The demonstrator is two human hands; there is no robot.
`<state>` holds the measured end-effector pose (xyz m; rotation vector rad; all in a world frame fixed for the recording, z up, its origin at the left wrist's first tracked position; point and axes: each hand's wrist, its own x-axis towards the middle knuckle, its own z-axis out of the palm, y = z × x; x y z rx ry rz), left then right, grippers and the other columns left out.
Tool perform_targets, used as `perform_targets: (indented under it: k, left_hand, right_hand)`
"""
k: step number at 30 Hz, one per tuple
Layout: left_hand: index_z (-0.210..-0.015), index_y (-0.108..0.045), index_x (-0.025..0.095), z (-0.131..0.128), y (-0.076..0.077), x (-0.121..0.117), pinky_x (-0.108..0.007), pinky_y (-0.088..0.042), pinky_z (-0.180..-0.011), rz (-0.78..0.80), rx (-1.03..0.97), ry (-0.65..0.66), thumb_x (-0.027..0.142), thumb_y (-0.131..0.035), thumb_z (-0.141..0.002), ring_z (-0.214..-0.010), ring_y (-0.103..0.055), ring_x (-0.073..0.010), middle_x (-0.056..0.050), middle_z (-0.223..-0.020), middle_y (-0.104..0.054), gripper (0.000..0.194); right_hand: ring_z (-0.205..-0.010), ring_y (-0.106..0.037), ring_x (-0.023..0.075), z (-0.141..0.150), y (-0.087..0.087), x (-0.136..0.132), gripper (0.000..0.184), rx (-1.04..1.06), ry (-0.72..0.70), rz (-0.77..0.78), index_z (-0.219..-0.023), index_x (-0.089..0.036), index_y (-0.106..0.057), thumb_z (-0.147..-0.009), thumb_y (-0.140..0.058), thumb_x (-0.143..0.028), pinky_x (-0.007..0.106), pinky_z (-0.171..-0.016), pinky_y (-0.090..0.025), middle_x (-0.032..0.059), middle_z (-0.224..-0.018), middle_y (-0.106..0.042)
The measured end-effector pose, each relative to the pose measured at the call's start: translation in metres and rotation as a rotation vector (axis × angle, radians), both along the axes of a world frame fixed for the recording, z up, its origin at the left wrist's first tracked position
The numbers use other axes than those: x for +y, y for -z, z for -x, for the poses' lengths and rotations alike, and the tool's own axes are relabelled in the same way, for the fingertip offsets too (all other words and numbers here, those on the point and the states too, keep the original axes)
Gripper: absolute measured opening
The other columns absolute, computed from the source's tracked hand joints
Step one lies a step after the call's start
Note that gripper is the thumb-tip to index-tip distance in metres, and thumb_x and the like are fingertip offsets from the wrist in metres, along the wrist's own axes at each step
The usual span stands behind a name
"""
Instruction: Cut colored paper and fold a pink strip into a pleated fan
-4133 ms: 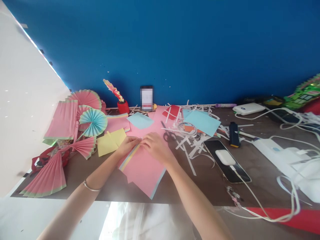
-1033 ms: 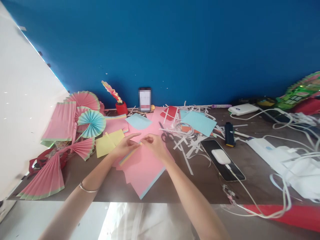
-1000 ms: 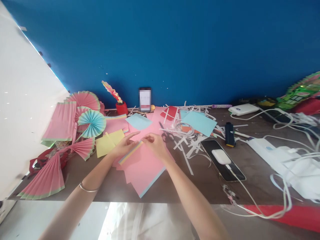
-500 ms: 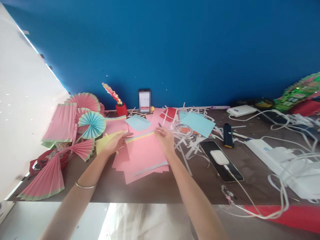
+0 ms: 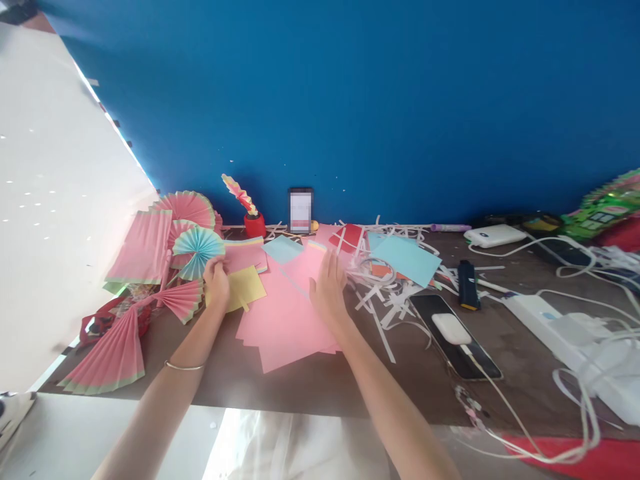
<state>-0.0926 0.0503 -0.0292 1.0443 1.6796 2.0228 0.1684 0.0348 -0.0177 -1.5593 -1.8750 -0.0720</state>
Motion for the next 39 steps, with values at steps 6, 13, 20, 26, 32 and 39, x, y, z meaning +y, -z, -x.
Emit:
perform_targets:
  k: [6, 13, 20, 26, 32, 39]
  left_hand:
    - [-0.082, -0.054, 0.021, -0.001, 0.003, 0.001, -0.026, -0.041, -0.065, 0.021, -0.075, 0.004, 0.019, -0.038, -0.076, -0.068, -0.052, -0.0135, -0.001, -0.074, -0.057, 0.018]
    - [-0.080, -0.053, 0.020, -0.002, 0.001, 0.003, -0.025, -0.040, -0.061, -0.010, -0.165, 0.006, 0.018, -0.039, -0.073, -0.059, -0.048, -0.0114, 0.001, -0.070, -0.054, 0.015]
    - [-0.079, -0.050, 0.020, -0.006, -0.009, -0.003, -0.024, -0.039, -0.057, 0.008, -0.224, 0.029, 0.018, -0.037, -0.073, -0.054, -0.046, -0.0100, 0.002, -0.069, -0.051, 0.015]
    - [-0.081, -0.050, 0.019, -0.004, -0.015, -0.009, -0.023, -0.038, -0.058, 0.020, -0.165, -0.010, 0.017, -0.037, -0.072, -0.057, -0.045, -0.0099, 0.002, -0.069, -0.049, 0.015]
    - [-0.083, -0.050, 0.018, -0.004, -0.017, -0.010, -0.026, -0.041, -0.063, 0.014, -0.062, -0.022, 0.017, -0.036, -0.075, -0.060, -0.047, -0.0118, 0.000, -0.071, -0.051, 0.016]
    - [-0.088, -0.052, 0.019, -0.027, -0.017, -0.014, -0.032, -0.042, -0.084, 0.012, -0.066, 0.193, 0.025, -0.048, -0.076, -0.084, -0.055, -0.0158, -0.004, -0.091, -0.056, 0.014]
  right_hand:
    - [-0.134, -0.013, 0.0291, 0.004, -0.020, 0.005, 0.080, 0.140, -0.120, 0.040, -0.140, -0.011, 0.012, -0.078, -0.038, -0.014, 0.050, -0.104, -0.024, 0.0168, -0.148, -0.006]
    - [-0.130, -0.026, 0.0304, -0.046, -0.020, 0.025, 0.097, 0.222, -0.176, 0.302, -0.141, -0.016, 0.001, -0.066, -0.059, -0.026, 0.045, -0.101, -0.032, 0.0158, -0.145, -0.019]
    - [-0.106, -0.048, 0.0289, 0.024, -0.032, 0.000, 0.030, -0.076, -0.289, 0.148, -0.101, -0.015, -0.058, -0.075, -0.044, -0.013, 0.047, -0.091, -0.037, 0.0147, -0.107, -0.057]
    - [-0.103, -0.046, 0.0320, 0.137, -0.029, -0.035, 0.024, -0.228, -0.503, 0.356, -0.088, -0.009, -0.060, -0.073, -0.057, -0.028, 0.043, -0.081, -0.041, 0.0197, -0.104, -0.054]
    - [-0.100, -0.051, 0.0260, 0.126, -0.015, -0.028, 0.015, -0.156, -0.520, 0.337, -0.080, -0.013, -0.058, -0.080, -0.042, -0.010, 0.037, -0.077, -0.042, 0.0159, -0.106, -0.056]
    - [-0.089, -0.058, 0.0226, 0.034, -0.009, 0.003, 0.025, 0.062, -0.344, 0.143, -0.099, -0.021, -0.055, -0.087, -0.033, -0.020, 0.037, -0.078, -0.044, 0.0099, -0.097, -0.062]
